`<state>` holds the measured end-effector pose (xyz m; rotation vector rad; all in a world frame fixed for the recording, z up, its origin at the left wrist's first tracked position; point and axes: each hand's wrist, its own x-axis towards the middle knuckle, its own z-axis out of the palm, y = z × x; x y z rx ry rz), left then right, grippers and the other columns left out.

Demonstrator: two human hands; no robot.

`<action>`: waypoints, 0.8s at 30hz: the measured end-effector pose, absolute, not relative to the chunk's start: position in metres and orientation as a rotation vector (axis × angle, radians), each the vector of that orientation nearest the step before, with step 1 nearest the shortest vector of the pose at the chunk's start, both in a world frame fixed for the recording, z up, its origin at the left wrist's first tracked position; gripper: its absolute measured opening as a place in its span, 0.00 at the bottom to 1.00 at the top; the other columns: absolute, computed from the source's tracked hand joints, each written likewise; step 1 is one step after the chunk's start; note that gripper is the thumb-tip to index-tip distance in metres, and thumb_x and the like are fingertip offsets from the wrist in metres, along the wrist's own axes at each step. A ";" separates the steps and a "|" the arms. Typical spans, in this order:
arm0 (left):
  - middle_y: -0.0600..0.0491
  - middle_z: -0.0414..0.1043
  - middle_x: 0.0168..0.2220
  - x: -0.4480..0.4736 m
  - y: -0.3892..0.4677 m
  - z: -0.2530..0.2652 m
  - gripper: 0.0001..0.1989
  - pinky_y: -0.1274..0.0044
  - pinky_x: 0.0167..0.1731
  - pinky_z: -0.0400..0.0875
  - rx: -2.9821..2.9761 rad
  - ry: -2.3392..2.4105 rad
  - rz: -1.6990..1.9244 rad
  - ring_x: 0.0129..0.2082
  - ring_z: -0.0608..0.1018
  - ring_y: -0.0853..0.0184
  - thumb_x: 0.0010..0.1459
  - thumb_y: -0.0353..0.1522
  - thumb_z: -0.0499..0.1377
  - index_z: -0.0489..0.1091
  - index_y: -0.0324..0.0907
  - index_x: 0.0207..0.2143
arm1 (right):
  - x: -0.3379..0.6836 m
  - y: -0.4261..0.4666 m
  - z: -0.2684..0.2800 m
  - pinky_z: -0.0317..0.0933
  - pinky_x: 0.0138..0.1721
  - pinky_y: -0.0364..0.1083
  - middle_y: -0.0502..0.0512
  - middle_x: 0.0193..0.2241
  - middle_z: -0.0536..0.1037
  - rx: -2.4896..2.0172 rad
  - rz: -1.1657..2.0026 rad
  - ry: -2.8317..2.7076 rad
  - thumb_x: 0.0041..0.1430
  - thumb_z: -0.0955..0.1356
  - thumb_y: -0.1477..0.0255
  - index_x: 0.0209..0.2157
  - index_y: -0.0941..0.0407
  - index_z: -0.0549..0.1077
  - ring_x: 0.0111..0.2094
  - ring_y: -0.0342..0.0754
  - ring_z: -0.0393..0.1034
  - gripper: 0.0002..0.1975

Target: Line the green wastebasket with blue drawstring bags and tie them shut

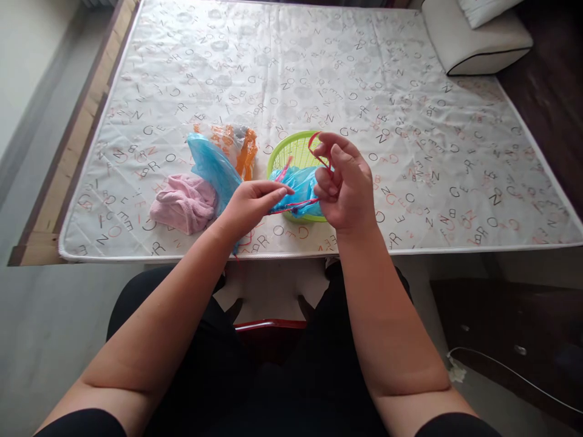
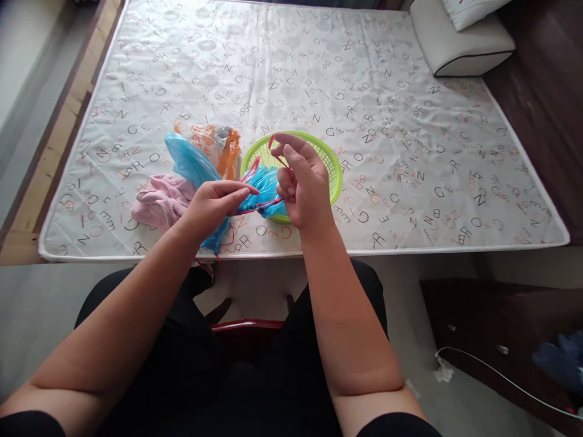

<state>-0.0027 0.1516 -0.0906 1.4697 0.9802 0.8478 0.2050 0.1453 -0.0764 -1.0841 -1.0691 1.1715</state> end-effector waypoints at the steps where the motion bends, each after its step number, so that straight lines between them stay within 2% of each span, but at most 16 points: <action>1: 0.50 0.82 0.32 -0.001 0.151 -0.092 0.16 0.76 0.35 0.74 1.425 1.003 0.898 0.32 0.80 0.67 0.62 0.44 0.72 0.88 0.41 0.42 | 0.204 0.144 -0.073 0.43 0.20 0.47 0.56 0.53 0.78 -1.070 1.207 -1.071 0.67 0.67 0.53 0.58 0.47 0.74 0.21 0.38 0.46 0.22; 3: 0.50 0.82 0.31 0.003 0.148 -0.094 0.18 0.76 0.34 0.74 1.372 0.974 0.906 0.32 0.80 0.67 0.61 0.44 0.74 0.89 0.41 0.46 | 0.198 0.140 -0.069 0.43 0.19 0.48 0.56 0.56 0.80 -1.040 1.264 -1.089 0.66 0.65 0.57 0.60 0.47 0.75 0.21 0.39 0.43 0.23; 5: 0.50 0.83 0.32 0.009 0.144 -0.094 0.22 0.77 0.32 0.74 1.346 0.910 0.866 0.31 0.80 0.67 0.56 0.46 0.77 0.88 0.41 0.47 | 0.192 0.137 -0.069 0.48 0.19 0.48 0.56 0.57 0.81 -1.042 1.261 -1.135 0.65 0.65 0.60 0.61 0.47 0.76 0.20 0.39 0.46 0.24; 7: 0.50 0.83 0.33 0.014 0.141 -0.095 0.25 0.77 0.31 0.73 1.308 0.872 0.876 0.31 0.80 0.66 0.54 0.48 0.79 0.88 0.40 0.47 | 0.188 0.135 -0.071 0.57 0.22 0.47 0.55 0.56 0.82 -1.076 1.183 -1.235 0.68 0.64 0.61 0.62 0.46 0.77 0.22 0.39 0.55 0.24; 10: 0.48 0.83 0.32 0.018 0.139 -0.096 0.24 0.77 0.31 0.74 1.272 0.870 0.915 0.33 0.81 0.66 0.57 0.51 0.77 0.89 0.40 0.43 | 0.185 0.134 -0.074 0.69 0.30 0.46 0.54 0.56 0.81 -1.102 1.044 -1.368 0.73 0.65 0.61 0.64 0.44 0.76 0.30 0.42 0.71 0.21; 13: 0.49 0.82 0.31 0.018 0.138 -0.098 0.22 0.77 0.33 0.75 1.306 0.817 0.870 0.34 0.81 0.66 0.60 0.51 0.75 0.89 0.41 0.41 | 0.185 0.132 -0.072 0.77 0.41 0.48 0.53 0.55 0.80 -1.066 0.981 -1.420 0.75 0.66 0.65 0.61 0.46 0.78 0.39 0.44 0.78 0.18; 16: 0.50 0.82 0.32 0.018 0.136 -0.099 0.20 0.77 0.35 0.77 1.333 0.756 0.840 0.35 0.81 0.66 0.62 0.48 0.74 0.88 0.41 0.43 | 0.185 0.130 -0.068 0.80 0.46 0.50 0.53 0.51 0.82 -1.032 0.993 -1.437 0.72 0.66 0.71 0.57 0.47 0.81 0.40 0.44 0.79 0.17; 19: 0.50 0.83 0.35 0.020 0.134 -0.102 0.19 0.75 0.36 0.78 1.359 0.769 0.827 0.34 0.81 0.66 0.61 0.46 0.74 0.87 0.40 0.43 | 0.185 0.128 -0.065 0.81 0.47 0.51 0.54 0.50 0.84 -1.044 1.011 -1.500 0.72 0.66 0.73 0.56 0.47 0.82 0.40 0.46 0.80 0.17; 24: 0.50 0.81 0.32 0.023 0.136 -0.111 0.17 0.74 0.35 0.80 1.549 0.870 0.834 0.35 0.82 0.62 0.61 0.45 0.72 0.81 0.39 0.35 | 0.181 0.124 -0.058 0.79 0.56 0.53 0.55 0.48 0.85 -1.067 0.863 -1.701 0.72 0.67 0.73 0.52 0.49 0.84 0.51 0.51 0.81 0.15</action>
